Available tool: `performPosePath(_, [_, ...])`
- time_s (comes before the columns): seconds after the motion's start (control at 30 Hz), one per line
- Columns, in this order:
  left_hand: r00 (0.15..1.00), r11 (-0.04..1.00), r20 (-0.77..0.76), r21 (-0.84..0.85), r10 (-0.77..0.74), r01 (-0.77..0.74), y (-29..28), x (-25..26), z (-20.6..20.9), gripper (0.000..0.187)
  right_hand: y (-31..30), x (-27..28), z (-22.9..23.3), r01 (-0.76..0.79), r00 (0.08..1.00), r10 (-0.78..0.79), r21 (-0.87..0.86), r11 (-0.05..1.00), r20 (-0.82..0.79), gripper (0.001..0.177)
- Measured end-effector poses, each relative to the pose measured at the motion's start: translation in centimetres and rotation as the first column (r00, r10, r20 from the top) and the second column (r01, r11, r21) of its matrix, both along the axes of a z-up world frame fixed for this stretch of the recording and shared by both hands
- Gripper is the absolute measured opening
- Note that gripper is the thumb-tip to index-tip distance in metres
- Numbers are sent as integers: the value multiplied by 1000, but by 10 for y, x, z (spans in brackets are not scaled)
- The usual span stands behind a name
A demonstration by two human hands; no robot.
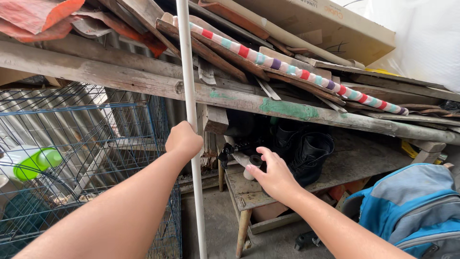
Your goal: The person retrieves a black jacket from a bucket, turns it inside out, places it on a hanger, zips it up, and hangs it on a clothesline. The person then picks up a bundle of socks from the bucket.
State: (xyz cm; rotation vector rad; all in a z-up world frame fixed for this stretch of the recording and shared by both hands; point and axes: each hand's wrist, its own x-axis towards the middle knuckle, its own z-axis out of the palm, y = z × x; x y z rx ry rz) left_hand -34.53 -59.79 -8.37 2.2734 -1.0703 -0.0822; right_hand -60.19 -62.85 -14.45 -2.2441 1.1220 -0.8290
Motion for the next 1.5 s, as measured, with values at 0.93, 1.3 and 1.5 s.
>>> performPosePath(0.93, [993,988,-97,137,-63,76,57,2,-30,67,23,20,-16,-62,996,72,157,986,-59,68])
performPosePath(1.3, [950,960,139,-2,279,-282,277,49,-8,82,122,156,-29,-322,943,330,152,935,-36,66])
performPosePath(1.5, [824,840,168,-63,542,-540,441,72,7,78,209,232,-44,-419,906,423,156,894,8,68])
